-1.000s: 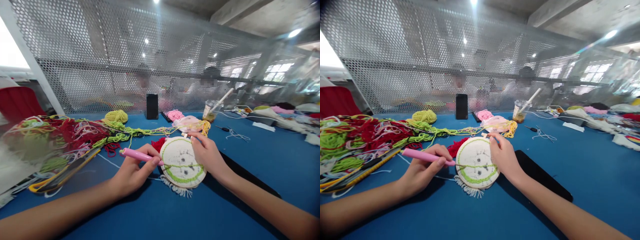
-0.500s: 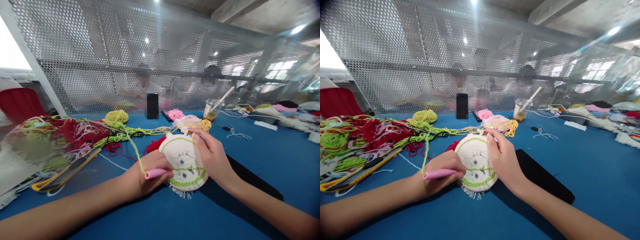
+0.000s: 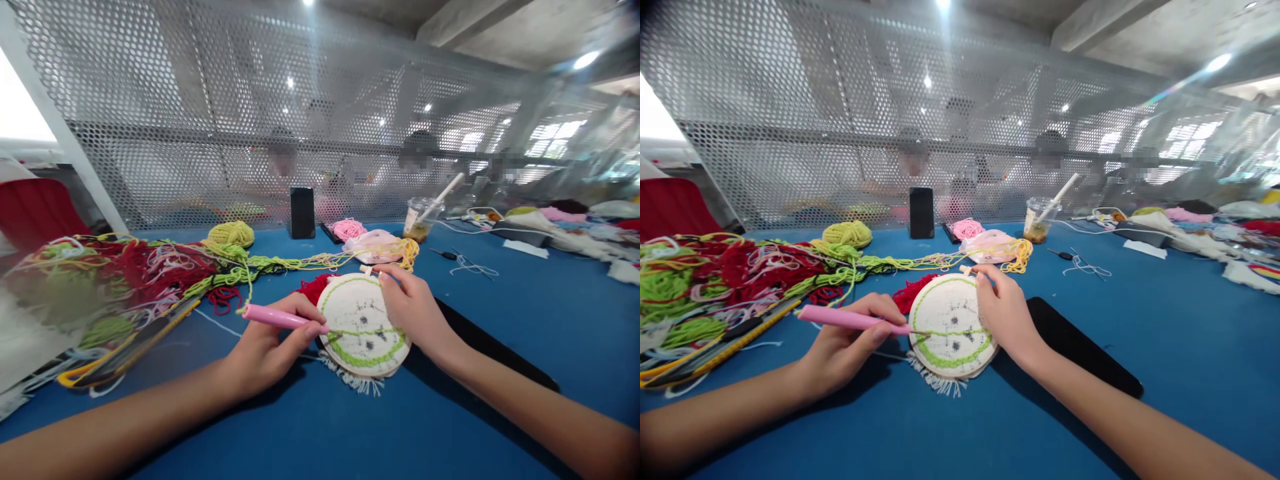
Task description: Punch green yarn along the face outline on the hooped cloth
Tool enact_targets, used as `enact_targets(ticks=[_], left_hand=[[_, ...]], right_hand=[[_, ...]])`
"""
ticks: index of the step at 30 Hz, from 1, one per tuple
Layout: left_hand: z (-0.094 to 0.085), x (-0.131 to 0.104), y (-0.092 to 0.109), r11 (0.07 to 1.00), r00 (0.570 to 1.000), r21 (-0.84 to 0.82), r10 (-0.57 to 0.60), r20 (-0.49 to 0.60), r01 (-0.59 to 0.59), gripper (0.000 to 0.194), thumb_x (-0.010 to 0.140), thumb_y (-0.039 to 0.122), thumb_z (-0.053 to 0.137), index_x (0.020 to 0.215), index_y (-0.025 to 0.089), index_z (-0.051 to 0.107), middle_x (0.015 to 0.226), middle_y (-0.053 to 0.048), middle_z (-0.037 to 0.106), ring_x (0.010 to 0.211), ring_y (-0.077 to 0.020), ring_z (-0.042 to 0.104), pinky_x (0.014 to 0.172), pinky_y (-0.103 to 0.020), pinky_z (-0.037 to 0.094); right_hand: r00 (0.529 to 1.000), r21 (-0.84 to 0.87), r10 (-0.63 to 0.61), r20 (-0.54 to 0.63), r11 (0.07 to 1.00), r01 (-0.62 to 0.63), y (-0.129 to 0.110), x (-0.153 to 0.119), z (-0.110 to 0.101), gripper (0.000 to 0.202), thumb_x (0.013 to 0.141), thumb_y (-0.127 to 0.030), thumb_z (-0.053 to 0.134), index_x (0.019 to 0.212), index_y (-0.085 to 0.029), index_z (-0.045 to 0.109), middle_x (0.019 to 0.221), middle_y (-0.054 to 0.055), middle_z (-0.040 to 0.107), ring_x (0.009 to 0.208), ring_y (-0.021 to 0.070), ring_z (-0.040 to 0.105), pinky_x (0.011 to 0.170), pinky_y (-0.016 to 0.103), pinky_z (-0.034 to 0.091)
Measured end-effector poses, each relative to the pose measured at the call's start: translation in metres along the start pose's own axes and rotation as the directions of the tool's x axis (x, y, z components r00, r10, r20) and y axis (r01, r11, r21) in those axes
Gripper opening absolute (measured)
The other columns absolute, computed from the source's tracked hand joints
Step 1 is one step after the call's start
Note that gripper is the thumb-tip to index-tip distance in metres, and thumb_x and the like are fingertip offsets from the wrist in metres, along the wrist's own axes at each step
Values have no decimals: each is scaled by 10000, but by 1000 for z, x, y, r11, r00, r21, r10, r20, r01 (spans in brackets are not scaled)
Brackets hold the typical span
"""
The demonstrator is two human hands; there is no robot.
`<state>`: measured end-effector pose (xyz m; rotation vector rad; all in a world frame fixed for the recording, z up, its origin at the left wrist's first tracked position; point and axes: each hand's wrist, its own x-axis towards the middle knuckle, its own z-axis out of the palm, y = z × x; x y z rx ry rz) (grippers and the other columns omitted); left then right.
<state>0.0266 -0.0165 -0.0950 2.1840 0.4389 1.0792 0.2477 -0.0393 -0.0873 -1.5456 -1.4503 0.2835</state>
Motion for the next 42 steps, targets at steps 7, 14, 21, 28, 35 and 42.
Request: enact_targets(ticks=[7,14,21,28,35,42], left_hand=[[0,0,-1,1000,1000,9,10,-12,-10,131,850,198,433,861,168,560,777,-28,570,708,-127,514,653,-246,399],[0,0,0,999,999,-15,40,-16,-41,128,852,222,436,864,164,550,771,-36,568,696,-129,510,634,-250,399],[1,1,2,1000,1000,2,13,11,-13,113,846,214,445,854,158,543,767,-35,572,696,-126,518,639,-247,409],[4,6,4,996,986,89,11,164,-26,124,821,173,465,850,118,572,773,-61,592,714,-136,543,652,-257,431],[10,11,-1,985,964,166,-1,265,-45,148,826,215,471,872,135,588,809,-63,606,778,-153,544,709,-291,432],[4,5,6,999,997,34,-16,81,14,146,841,217,454,858,129,570,765,-49,589,696,-126,539,636,-246,437]], right_hand=[[999,-8,25,21,1000,-25,1,0,1,314,795,-265,366,975,-166,604,854,59,636,672,170,554,574,285,399],[1000,0,6,12,1000,-6,2,0,1,299,789,-253,372,941,-163,613,920,72,632,779,197,560,638,307,405],[999,-7,33,21,999,-33,2,1,2,290,797,-263,371,934,-174,610,890,59,637,684,172,555,574,284,397],[1000,-8,16,12,1000,-16,2,1,3,294,802,-270,373,942,-158,606,853,68,637,676,175,554,579,295,404],[996,-8,-87,-19,996,87,-18,-8,-3,302,832,-288,364,1010,-188,586,947,68,630,663,162,554,576,289,407],[999,-20,-33,-19,999,33,-2,-2,3,289,801,-272,386,952,-163,608,949,74,632,779,196,568,662,313,416]])
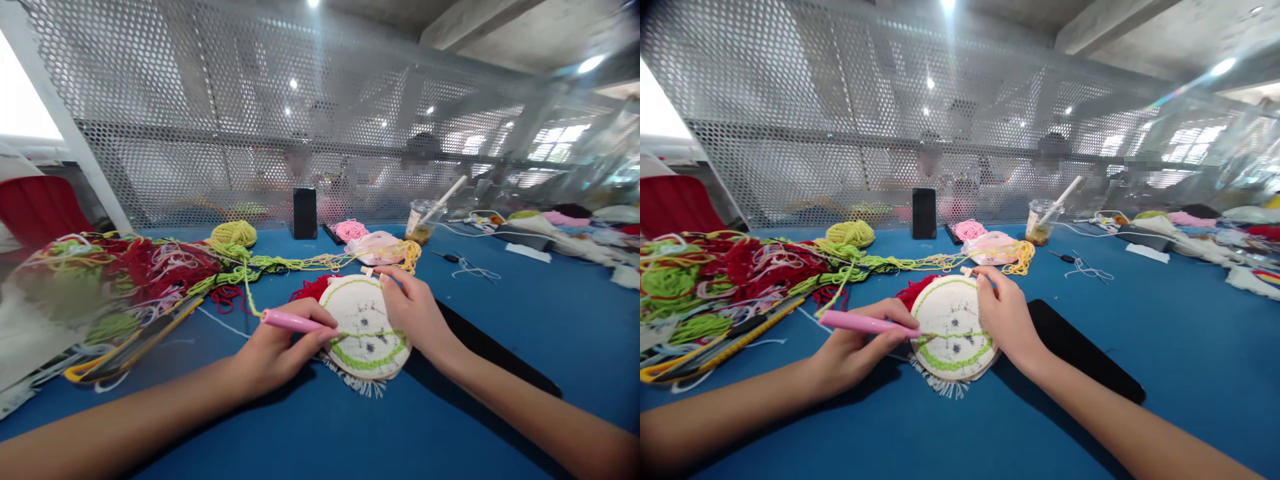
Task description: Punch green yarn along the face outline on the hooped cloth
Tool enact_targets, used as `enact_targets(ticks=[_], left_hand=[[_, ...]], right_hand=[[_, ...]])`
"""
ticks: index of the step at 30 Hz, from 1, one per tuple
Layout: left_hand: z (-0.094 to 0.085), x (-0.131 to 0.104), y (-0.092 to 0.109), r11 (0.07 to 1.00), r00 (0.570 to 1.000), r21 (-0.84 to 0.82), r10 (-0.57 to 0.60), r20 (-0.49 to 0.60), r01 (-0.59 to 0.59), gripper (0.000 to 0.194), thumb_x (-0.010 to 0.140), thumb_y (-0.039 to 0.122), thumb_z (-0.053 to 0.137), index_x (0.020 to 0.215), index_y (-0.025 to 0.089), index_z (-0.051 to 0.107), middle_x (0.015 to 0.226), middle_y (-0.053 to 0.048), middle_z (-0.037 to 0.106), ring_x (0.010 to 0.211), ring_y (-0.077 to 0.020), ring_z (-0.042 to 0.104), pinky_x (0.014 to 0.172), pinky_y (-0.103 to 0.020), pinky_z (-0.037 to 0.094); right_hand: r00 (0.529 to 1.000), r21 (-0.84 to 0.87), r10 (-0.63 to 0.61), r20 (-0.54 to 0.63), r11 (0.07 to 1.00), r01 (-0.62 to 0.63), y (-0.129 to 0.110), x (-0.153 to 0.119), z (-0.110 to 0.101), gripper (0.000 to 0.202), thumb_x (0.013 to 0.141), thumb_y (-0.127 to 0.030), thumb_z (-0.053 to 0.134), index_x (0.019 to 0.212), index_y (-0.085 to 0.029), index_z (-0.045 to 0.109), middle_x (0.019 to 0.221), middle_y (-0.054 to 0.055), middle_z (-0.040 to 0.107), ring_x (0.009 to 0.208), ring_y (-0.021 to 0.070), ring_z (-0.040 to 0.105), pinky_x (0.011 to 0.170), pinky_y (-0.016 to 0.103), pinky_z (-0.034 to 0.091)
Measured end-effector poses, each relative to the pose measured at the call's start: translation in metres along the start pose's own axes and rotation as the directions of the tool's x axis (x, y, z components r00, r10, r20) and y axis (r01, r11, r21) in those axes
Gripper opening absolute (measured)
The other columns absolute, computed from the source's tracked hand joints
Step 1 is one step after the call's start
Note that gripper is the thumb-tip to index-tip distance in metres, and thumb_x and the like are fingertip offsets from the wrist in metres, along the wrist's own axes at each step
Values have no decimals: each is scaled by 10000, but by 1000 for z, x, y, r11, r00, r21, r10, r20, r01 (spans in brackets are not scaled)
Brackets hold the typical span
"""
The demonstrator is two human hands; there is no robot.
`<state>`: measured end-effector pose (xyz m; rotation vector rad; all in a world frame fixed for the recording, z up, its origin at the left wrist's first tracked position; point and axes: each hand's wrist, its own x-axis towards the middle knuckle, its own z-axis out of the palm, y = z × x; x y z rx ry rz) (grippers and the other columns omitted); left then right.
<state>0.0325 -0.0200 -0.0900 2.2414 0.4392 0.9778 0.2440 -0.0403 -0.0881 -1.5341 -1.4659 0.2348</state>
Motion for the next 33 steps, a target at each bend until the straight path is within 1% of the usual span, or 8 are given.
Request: enact_targets(ticks=[5,12,16,20,24,28,30,33], left_hand=[[-2,-5,-2,1000,997,-14,6,-81,-7,162,858,242,427,865,151,560,774,-38,577,706,-125,526,639,-245,421],[-1,-3,1,1000,998,-17,6,-55,-7,175,851,265,436,838,143,561,760,-49,579,693,-133,528,626,-249,429],[0,-2,2,998,998,-33,42,-50,-44,153,840,242,455,815,141,567,756,-52,585,693,-133,537,626,-246,435],[0,-1,0,999,998,-30,39,-40,-40,133,837,224,461,844,137,561,756,-50,588,697,-134,543,634,-250,437],[0,-1,0,1000,1000,-16,8,15,-8,147,839,214,451,861,121,563,762,-57,594,693,-136,547,625,-250,441],[2,3,-2,999,993,37,6,121,-10,145,840,200,454,897,127,566,822,-64,609,748,-134,557,671,-244,442],[5,5,-4,990,979,120,42,202,-67,159,843,210,447,903,138,577,839,-65,619,780,-147,557,696,-260,436],[8,8,-7,947,948,259,106,301,-188,187,841,243,447,897,149,599,829,-66,628,789,-173,549,714,-303,422]], right_hand=[[1000,-10,17,13,1000,-17,2,2,0,306,790,-272,378,955,-161,610,883,76,639,738,197,567,637,314,415],[999,-8,34,16,999,-34,4,2,1,300,789,-264,368,944,-172,608,848,55,636,602,150,528,526,270,390],[999,-11,28,23,1000,-28,4,1,1,318,788,-282,368,957,-158,607,721,46,625,508,128,489,483,263,372],[999,-14,33,21,999,-33,2,1,0,322,787,-284,373,963,-153,609,725,50,626,543,141,512,498,269,380],[999,-5,40,24,999,-40,1,1,0,300,802,-277,374,955,-164,605,841,63,636,648,168,549,552,284,401],[1000,-2,2,27,1000,-2,-5,-1,-2,284,820,-267,375,964,-168,599,933,72,628,732,184,559,608,294,410],[999,-6,-38,8,999,38,-11,-4,-3,279,832,-266,372,980,-182,593,960,62,623,719,172,555,603,285,406],[998,-16,-55,8,998,55,-17,-8,-6,282,849,-288,359,1015,-205,571,881,41,638,546,130,508,491,257,370]])
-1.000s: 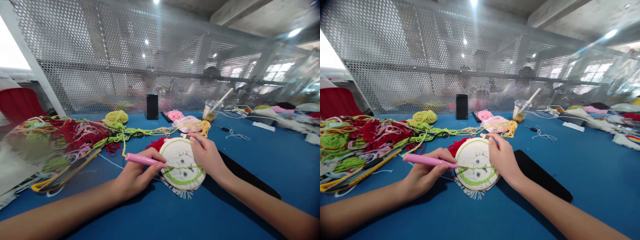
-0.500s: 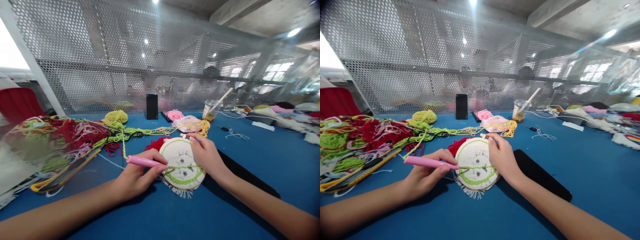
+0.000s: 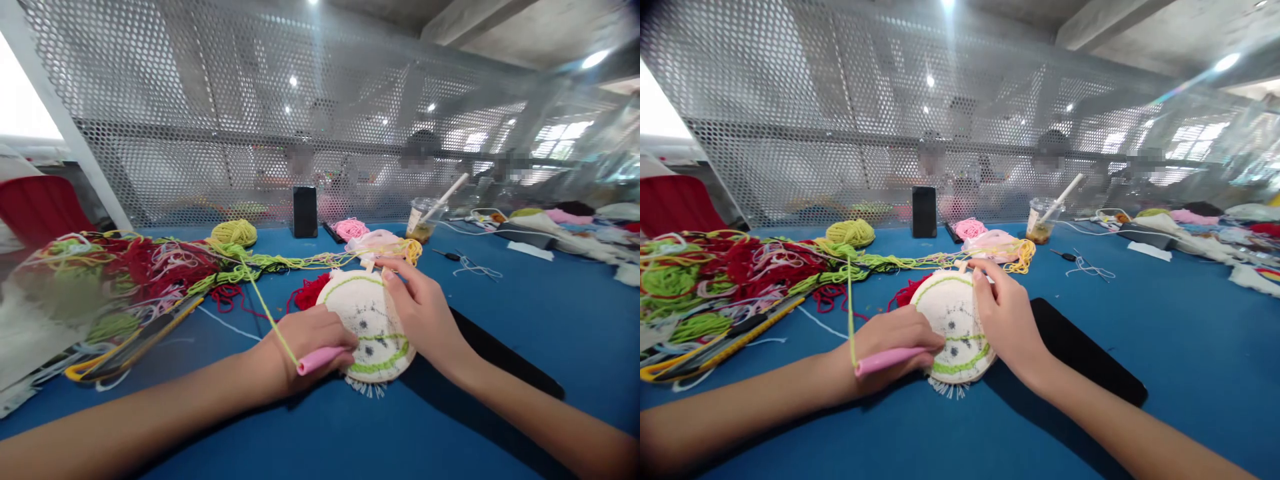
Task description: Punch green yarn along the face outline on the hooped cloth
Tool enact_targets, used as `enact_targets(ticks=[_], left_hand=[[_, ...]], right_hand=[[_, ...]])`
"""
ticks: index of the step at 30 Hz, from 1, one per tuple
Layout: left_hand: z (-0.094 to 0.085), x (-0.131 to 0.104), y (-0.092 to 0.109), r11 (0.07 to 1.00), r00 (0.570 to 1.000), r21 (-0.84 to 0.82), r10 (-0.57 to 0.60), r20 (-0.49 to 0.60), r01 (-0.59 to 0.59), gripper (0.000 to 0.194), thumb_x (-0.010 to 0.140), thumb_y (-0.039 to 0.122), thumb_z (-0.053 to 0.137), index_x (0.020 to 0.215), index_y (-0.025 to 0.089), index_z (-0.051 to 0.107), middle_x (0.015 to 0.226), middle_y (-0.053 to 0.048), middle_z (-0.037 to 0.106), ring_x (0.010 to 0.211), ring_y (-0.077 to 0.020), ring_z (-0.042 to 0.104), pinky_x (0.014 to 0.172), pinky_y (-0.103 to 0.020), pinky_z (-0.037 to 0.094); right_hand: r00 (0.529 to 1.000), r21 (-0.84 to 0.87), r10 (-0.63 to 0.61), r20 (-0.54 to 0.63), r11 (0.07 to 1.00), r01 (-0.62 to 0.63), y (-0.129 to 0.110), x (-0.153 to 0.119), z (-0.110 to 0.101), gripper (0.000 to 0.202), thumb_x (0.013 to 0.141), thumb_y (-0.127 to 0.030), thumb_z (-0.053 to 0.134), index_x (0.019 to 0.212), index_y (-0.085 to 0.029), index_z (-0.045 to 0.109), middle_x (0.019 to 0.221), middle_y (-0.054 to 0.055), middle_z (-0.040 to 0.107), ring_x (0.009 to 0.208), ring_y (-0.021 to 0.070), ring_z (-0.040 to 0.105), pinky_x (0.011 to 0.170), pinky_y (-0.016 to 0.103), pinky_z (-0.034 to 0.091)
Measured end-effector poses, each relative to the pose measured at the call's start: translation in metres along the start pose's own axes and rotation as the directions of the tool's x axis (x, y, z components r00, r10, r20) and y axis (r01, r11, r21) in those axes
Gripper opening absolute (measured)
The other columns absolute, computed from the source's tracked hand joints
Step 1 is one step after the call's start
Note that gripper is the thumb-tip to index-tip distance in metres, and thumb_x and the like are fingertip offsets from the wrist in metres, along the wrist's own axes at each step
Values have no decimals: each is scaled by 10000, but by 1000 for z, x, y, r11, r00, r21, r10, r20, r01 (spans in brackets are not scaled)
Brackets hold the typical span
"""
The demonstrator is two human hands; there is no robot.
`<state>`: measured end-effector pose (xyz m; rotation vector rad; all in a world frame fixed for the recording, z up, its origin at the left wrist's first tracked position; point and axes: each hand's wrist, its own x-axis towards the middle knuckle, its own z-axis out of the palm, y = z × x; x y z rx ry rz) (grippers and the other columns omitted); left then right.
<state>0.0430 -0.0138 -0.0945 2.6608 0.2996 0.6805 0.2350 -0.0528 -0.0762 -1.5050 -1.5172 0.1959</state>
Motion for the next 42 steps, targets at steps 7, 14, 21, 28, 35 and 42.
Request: enact_targets(ticks=[7,14,21,28,35,42], left_hand=[[-5,-4,5,980,989,-193,-73,-132,46,149,826,188,477,899,124,590,852,-72,625,800,-149,555,730,-274,437],[-6,-10,5,944,946,-329,-104,-308,-3,140,814,170,489,889,105,589,787,-75,617,717,-145,566,654,-264,450],[-8,-11,8,945,944,-326,-92,-318,-17,139,808,165,493,873,99,597,780,-80,624,710,-143,569,646,-255,453],[-8,-10,7,960,966,-279,-71,-248,-1,141,798,141,506,902,106,595,815,-73,626,752,-136,570,687,-239,447],[-5,-6,4,975,986,-218,-70,-148,36,156,811,154,504,930,120,598,863,-73,647,803,-138,577,719,-247,448],[0,5,1,996,997,-71,60,-40,-63,176,823,171,490,947,136,610,964,-78,652,903,-177,562,808,-328,421]], right_hand=[[1000,5,-10,-12,1000,10,13,5,4,281,823,-265,383,985,-183,598,1003,62,622,845,193,564,712,303,418],[998,-2,59,-3,998,-59,20,8,7,296,798,-281,384,948,-172,614,905,74,644,800,210,577,671,322,425],[996,5,86,3,996,-86,20,8,7,308,791,-279,380,951,-165,617,806,63,649,727,195,578,641,314,420],[998,6,67,-15,998,-66,21,7,8,304,795,-294,379,937,-169,617,899,68,640,717,185,565,609,300,419],[998,-2,61,13,998,-61,16,6,5,298,810,-287,381,971,-168,602,924,75,635,709,181,565,608,296,418],[1000,-1,13,13,1000,-13,1,1,2,277,843,-283,362,994,-194,576,895,42,634,654,152,548,585,275,407]])
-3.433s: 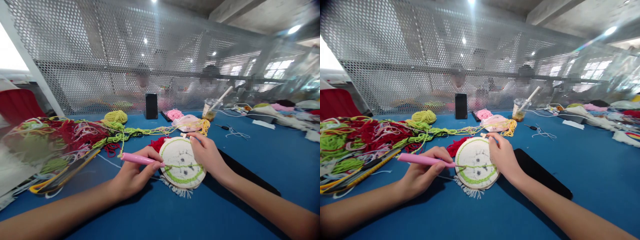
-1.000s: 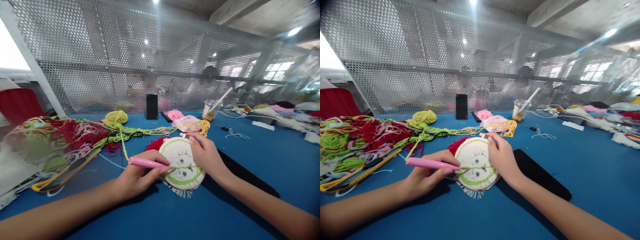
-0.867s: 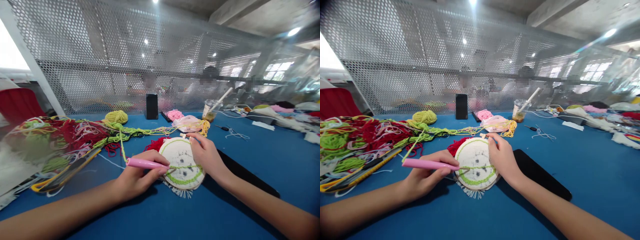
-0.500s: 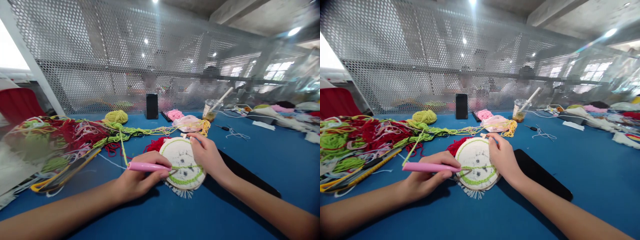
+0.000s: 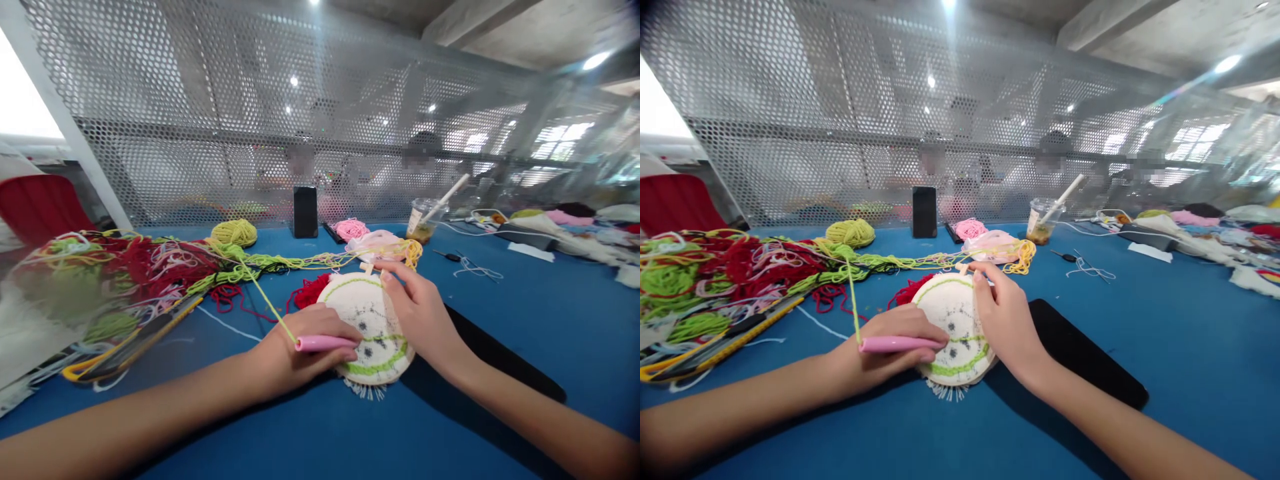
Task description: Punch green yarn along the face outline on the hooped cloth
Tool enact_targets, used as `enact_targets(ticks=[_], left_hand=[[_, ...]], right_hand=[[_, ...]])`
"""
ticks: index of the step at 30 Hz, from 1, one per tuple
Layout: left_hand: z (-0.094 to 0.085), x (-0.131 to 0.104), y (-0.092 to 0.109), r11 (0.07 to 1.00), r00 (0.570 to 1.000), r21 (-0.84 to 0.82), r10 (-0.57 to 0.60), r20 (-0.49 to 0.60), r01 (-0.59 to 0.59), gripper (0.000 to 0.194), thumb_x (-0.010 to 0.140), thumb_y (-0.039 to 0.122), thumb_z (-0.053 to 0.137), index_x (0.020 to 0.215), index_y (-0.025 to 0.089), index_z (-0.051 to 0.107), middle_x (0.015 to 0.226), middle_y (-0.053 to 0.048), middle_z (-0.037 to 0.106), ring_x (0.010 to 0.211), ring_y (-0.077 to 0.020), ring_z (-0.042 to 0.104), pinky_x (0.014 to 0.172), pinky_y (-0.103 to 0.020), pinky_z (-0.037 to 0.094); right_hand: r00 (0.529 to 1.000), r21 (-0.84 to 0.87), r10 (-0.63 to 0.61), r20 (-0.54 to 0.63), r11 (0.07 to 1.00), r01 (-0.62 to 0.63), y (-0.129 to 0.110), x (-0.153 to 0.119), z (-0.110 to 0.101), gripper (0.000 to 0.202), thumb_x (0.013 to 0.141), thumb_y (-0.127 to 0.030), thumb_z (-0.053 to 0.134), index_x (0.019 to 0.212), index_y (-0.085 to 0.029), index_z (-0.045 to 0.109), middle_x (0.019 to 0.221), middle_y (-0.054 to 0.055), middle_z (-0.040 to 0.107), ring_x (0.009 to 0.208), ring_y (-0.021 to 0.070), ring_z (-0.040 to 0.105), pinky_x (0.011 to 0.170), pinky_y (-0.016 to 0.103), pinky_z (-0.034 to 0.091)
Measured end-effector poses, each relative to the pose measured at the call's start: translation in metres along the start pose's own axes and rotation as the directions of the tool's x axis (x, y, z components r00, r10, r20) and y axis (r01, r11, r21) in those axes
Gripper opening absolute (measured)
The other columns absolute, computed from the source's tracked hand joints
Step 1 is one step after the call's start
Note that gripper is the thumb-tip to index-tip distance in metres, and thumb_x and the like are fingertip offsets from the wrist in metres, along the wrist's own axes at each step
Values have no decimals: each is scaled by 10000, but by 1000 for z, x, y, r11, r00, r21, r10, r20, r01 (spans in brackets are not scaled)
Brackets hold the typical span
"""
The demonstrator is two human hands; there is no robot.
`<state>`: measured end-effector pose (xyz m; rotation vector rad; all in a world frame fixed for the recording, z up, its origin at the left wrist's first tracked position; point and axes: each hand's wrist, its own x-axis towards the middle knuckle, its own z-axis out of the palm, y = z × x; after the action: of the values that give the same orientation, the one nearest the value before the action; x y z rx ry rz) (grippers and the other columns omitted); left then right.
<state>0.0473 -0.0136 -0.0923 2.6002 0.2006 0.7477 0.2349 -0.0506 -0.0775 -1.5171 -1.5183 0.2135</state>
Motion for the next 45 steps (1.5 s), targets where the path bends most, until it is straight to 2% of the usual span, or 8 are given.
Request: enact_targets(ticks=[6,11,14,22,30,36,42,45], left_hand=[[-6,-10,8,983,986,-148,-122,-113,104,160,815,152,496,944,128,586,875,-66,640,806,-135,577,719,-243,454],[-6,-14,12,979,965,-188,-119,-235,75,146,797,142,506,913,124,593,818,-72,642,737,-143,592,663,-239,474],[-7,-13,13,981,958,-186,-99,-269,49,145,794,137,507,907,122,597,813,-76,643,731,-146,594,658,-240,478],[-8,-15,12,985,969,-166,-76,-234,37,181,794,130,509,955,140,591,848,-65,643,770,-141,592,692,-236,475],[-6,-11,10,993,978,-115,-48,-203,24,179,804,132,497,948,111,601,872,-86,653,805,-152,597,718,-246,469],[-5,-9,8,996,989,-80,-50,-138,39,176,817,151,486,944,119,604,902,-96,660,835,-160,598,742,-269,473],[2,2,5,999,999,31,-42,-2,42,229,835,219,467,1005,144,600,945,-93,659,876,-187,583,757,-332,470],[0,1,8,996,997,-39,-76,-13,76,217,835,213,468,997,145,595,947,-85,651,858,-173,579,750,-315,466]], right_hand=[[1000,-11,17,-10,1000,-17,12,4,5,268,821,-267,388,966,-184,597,1001,62,623,844,192,565,722,307,412],[1000,1,26,-12,1000,-26,15,5,6,275,810,-260,380,952,-187,603,993,61,629,867,203,566,736,318,413],[999,13,35,-15,999,-35,15,5,5,281,799,-258,379,940,-179,609,987,70,629,872,215,565,731,330,417],[999,25,47,-19,999,-47,16,5,5,278,798,-258,380,938,-180,607,989,65,628,880,208,560,734,320,416],[999,25,45,-4,999,-45,13,5,4,288,798,-272,380,949,-178,607,956,71,637,832,208,573,710,321,417],[1000,23,30,-8,999,-30,12,5,4,295,797,-277,374,941,-177,611,936,74,639,784,200,574,675,320,421],[1000,22,22,-4,1000,-22,4,1,2,282,816,-284,376,962,-184,595,873,73,645,811,209,577,682,320,417],[1000,19,6,-13,1000,-6,3,1,1,279,825,-287,375,977,-183,583,898,74,639,812,207,573,675,312,415]])
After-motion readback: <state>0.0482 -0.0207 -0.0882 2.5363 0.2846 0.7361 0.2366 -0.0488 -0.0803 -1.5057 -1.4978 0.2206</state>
